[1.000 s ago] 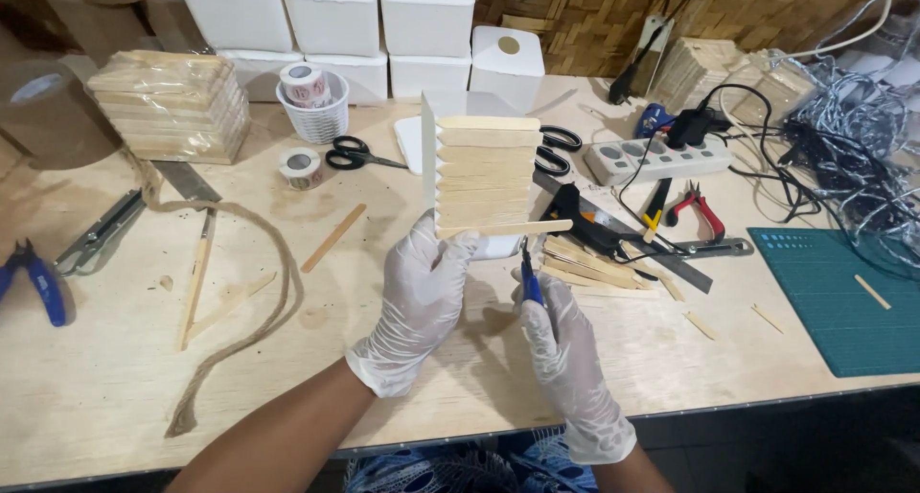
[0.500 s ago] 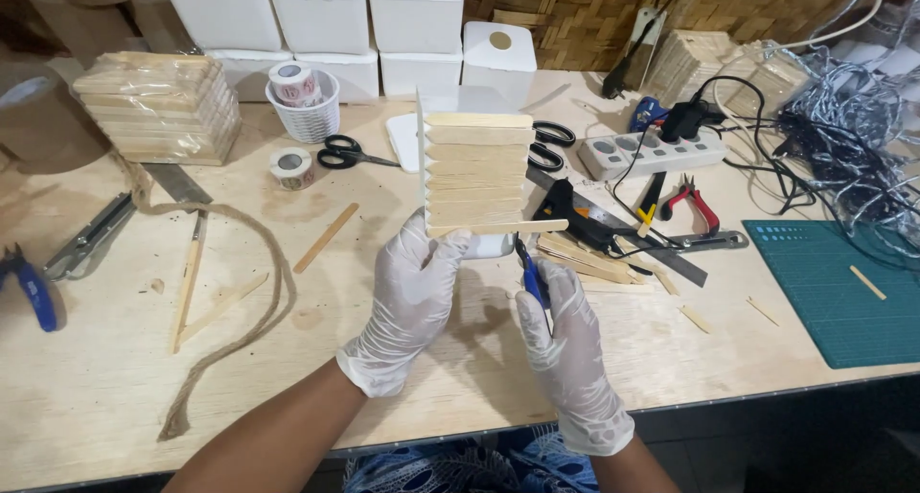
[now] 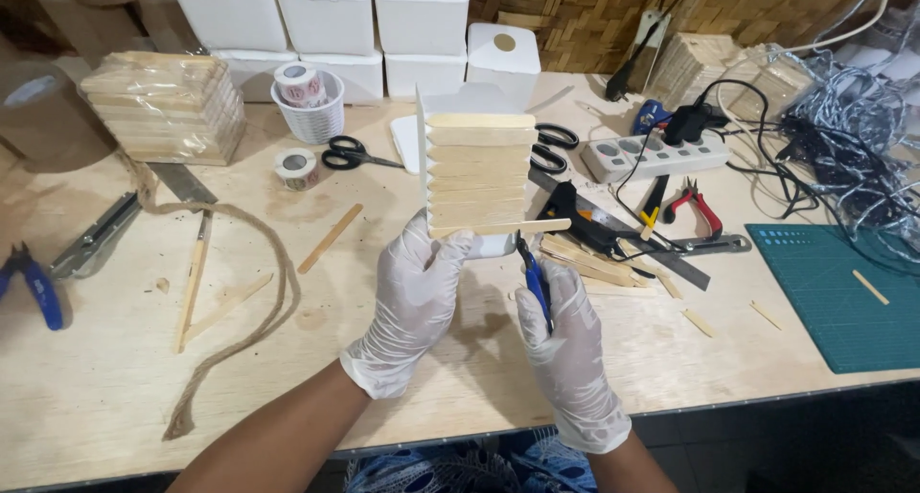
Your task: Gluing popsicle sticks onto a plastic container using a hot glue gun to create a decorative object.
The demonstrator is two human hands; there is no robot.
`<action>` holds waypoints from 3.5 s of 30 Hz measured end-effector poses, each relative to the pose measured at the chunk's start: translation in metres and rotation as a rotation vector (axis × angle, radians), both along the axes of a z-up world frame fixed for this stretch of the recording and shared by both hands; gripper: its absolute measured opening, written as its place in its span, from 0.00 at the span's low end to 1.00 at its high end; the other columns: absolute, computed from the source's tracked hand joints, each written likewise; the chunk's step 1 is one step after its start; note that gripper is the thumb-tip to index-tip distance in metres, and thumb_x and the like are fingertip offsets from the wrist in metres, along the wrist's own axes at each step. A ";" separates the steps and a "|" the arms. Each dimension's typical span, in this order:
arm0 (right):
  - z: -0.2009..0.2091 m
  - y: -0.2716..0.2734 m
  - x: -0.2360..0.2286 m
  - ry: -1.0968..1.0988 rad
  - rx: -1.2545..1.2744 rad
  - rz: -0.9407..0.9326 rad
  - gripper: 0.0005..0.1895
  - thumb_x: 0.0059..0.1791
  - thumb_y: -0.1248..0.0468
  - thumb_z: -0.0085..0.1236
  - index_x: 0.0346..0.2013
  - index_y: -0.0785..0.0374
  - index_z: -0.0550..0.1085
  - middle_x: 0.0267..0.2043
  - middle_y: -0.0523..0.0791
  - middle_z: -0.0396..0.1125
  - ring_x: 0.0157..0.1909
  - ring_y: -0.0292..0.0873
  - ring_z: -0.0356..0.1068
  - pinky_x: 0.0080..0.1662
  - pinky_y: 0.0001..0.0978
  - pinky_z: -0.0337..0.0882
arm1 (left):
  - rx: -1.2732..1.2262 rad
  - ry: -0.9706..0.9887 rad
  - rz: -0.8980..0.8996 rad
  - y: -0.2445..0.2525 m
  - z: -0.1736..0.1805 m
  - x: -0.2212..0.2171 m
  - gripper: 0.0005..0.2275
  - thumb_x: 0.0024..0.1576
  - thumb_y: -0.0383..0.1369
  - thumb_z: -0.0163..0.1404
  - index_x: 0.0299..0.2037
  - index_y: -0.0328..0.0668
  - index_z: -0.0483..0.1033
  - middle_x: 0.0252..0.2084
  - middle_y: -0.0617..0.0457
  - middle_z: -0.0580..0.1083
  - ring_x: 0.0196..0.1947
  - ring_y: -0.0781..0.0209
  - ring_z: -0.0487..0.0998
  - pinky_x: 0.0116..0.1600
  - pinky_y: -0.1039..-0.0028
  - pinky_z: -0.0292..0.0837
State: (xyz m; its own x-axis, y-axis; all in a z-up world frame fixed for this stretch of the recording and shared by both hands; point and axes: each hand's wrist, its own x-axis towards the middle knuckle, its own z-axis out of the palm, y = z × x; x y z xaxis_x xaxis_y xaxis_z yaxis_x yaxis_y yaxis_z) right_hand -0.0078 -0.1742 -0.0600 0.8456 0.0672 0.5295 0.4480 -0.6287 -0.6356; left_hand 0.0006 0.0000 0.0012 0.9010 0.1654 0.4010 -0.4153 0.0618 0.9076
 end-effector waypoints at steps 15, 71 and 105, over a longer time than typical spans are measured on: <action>-0.021 -0.006 0.012 0.113 0.010 -0.044 0.14 0.55 0.56 0.49 0.52 0.57 0.70 0.43 0.44 0.72 0.43 0.44 0.75 0.47 0.37 0.73 | -0.093 0.033 -0.017 0.000 -0.005 0.006 0.15 0.61 0.30 0.48 0.57 0.36 0.75 0.53 0.48 0.81 0.56 0.57 0.81 0.63 0.68 0.76; 0.038 0.009 0.032 0.258 1.030 -0.154 0.06 0.44 0.74 0.60 0.36 0.66 0.77 0.18 0.46 0.63 0.24 0.39 0.63 0.36 0.27 0.67 | 0.706 0.210 0.077 0.016 -0.031 0.035 0.19 0.57 0.37 0.57 0.60 0.49 0.76 0.43 0.39 0.80 0.48 0.39 0.81 0.55 0.51 0.76; 0.050 -0.049 0.073 0.427 0.620 0.049 0.13 0.42 0.72 0.73 0.39 0.60 0.81 0.30 0.43 0.74 0.32 0.32 0.71 0.47 0.25 0.75 | 1.137 -0.428 0.309 -0.005 -0.063 0.015 0.06 0.59 0.44 0.54 0.39 0.62 0.83 0.25 0.61 0.73 0.34 0.63 0.75 0.46 0.68 0.66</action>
State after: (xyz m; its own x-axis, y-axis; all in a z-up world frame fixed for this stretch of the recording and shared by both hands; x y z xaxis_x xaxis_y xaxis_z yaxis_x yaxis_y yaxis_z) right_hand 0.0648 -0.2236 -0.0100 0.9896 -0.0936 0.1094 0.1016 -0.0848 -0.9912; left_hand 0.0157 -0.0048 -0.0620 0.6490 -0.2851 0.7054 -0.5469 -0.8193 0.1722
